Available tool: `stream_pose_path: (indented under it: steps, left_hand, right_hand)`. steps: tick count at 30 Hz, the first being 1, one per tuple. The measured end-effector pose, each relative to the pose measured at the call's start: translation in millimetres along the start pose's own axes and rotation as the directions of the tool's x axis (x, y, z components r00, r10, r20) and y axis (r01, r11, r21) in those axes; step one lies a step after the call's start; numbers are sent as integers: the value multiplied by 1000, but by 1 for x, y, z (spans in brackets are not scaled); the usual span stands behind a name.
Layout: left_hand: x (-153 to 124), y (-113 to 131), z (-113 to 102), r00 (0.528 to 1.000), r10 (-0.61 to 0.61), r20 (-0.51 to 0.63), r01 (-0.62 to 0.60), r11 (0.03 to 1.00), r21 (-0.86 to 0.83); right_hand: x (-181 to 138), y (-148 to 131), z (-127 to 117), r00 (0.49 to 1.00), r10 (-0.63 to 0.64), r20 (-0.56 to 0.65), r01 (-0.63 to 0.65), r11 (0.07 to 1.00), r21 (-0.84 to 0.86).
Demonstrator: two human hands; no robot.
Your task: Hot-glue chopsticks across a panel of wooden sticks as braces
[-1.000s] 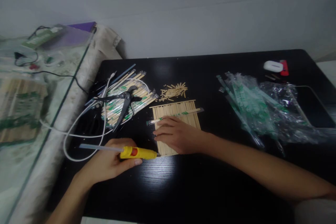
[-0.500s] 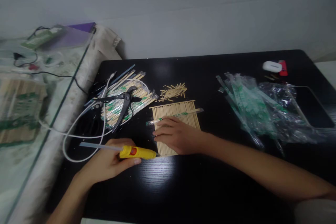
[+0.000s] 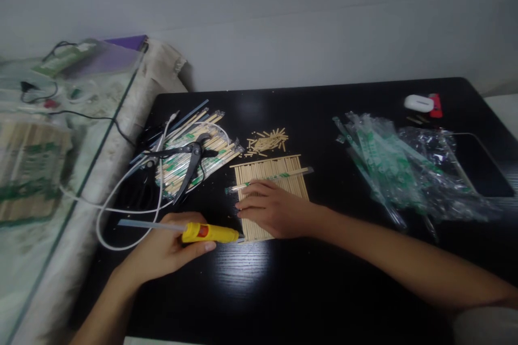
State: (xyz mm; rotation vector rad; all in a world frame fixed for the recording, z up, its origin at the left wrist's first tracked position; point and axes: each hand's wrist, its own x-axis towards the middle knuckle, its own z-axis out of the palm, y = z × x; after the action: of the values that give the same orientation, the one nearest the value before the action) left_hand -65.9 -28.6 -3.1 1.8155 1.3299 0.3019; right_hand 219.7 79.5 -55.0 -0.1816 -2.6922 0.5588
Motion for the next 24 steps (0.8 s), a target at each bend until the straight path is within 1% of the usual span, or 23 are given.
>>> stream_pose_path:
  steps: [3,7,9,13,15,20,24]
  left_hand:
    - [1,-1,2,1000,0,-30,0,1000,3]
    - [2,-2,3,994,14,-105,-9,999,49]
    - [2,-2,2,995,9,-96,-5,999,46]
    - [2,1,1,1000,-3,-7,3,1000,-11]
    - [2,2,0,1000,-8,4,8,1000,-25]
    - [3,2,0,999,4,-36,-4,1000,-16]
    - [3,3,-2,997,33,-71,-34,999,-13]
  right_hand:
    - [0,0,-1,1000,-1,11,1,1000,2]
    - [0,0,-2,1000,0,18,0,1000,10]
    - [-1,0,-2,1000,0,18,0,1000,9]
    - [0,-1,-2,1000,-1,3,1,1000,2]
    - [0,-1,-2,1000,2,5,-2,1000,3]
    - [1,-1,-3,1000,7,28,-7,1000,30]
    - [1,0,-4,1000,1,19,-1,1000,30]
